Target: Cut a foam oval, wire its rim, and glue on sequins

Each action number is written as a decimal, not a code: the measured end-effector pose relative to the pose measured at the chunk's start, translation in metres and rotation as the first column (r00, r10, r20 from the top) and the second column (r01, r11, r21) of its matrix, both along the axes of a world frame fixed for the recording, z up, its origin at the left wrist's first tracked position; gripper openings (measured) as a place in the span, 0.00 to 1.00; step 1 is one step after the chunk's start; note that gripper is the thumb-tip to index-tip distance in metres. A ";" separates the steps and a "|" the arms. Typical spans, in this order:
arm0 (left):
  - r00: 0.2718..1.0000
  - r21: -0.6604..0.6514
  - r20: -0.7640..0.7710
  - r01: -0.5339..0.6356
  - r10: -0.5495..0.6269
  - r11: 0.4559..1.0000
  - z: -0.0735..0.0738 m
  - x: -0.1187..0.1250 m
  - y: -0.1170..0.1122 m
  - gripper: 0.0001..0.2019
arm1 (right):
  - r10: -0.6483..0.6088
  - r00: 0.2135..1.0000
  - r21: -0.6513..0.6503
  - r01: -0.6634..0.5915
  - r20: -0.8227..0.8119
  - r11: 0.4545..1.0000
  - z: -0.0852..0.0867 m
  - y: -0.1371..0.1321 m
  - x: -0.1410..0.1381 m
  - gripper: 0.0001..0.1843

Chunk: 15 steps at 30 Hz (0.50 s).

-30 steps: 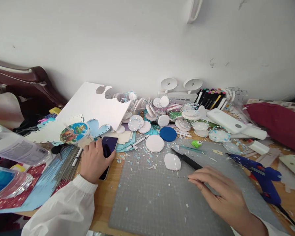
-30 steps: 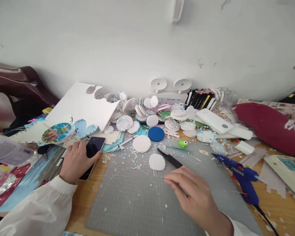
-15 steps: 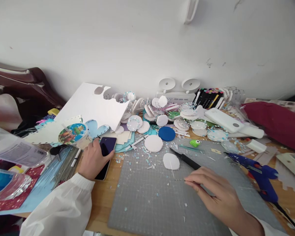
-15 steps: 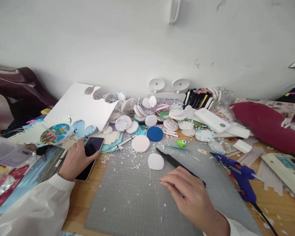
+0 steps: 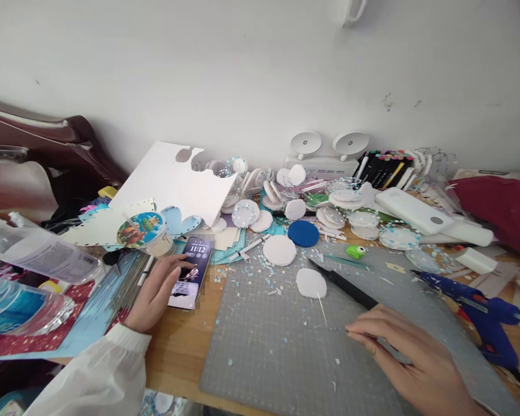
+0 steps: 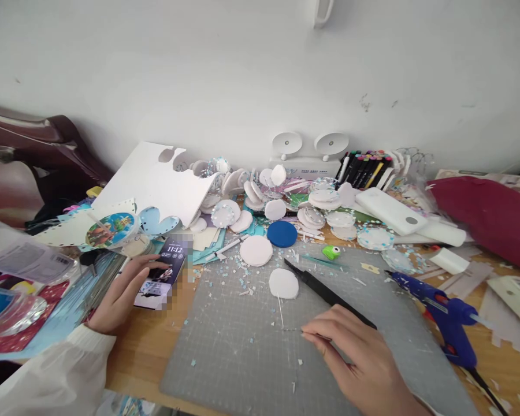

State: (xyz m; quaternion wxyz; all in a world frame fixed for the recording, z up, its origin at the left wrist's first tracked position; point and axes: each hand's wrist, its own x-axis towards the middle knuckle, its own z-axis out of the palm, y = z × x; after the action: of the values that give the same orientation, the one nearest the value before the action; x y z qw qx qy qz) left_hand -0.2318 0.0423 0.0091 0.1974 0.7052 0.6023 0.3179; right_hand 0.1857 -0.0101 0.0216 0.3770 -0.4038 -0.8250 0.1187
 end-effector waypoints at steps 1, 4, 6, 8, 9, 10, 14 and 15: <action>0.999 0.015 -0.035 0.011 -0.011 1.000 -0.001 0.003 0.004 0.20 | -0.005 1.000 0.002 0.005 0.001 1.000 0.002 0.000 -0.001 0.06; 0.999 0.071 -0.042 0.016 -0.013 0.997 -0.002 0.009 0.011 0.22 | -0.027 1.000 0.006 0.027 0.007 1.000 0.005 -0.003 -0.001 0.05; 1.000 0.093 0.029 0.000 -0.002 0.996 -0.002 0.008 0.010 0.22 | -0.036 0.999 0.007 0.036 0.016 0.999 0.005 -0.005 0.000 0.05; 0.994 0.104 0.111 -0.021 0.010 0.994 0.001 0.005 0.005 0.21 | -0.036 0.999 0.010 0.036 0.023 0.999 0.004 -0.007 0.001 0.05; 0.991 0.104 0.130 -0.027 0.013 0.994 0.002 0.003 0.003 0.21 | -0.041 0.999 0.011 0.041 0.022 0.999 0.004 -0.007 0.002 0.04; 0.992 0.098 0.122 -0.026 0.013 0.995 0.003 0.001 0.000 0.21 | -0.047 0.999 0.010 0.047 0.021 0.999 0.004 -0.008 0.002 0.04; 0.999 0.036 -0.031 0.034 -0.033 0.999 0.003 -0.007 -0.006 0.22 | -0.067 0.997 0.011 0.067 0.027 0.998 0.002 -0.007 0.000 0.04; 0.998 0.036 -0.046 0.041 -0.039 0.999 0.002 -0.008 -0.007 0.22 | -0.067 0.997 0.012 0.067 0.032 0.998 0.002 -0.007 0.000 0.04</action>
State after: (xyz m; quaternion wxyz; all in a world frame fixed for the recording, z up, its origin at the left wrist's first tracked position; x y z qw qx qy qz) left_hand -0.2401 0.0350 0.0108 0.1770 0.7277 0.5865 0.3086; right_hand 0.1853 -0.0167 0.0240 0.3697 -0.4310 -0.8176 0.0949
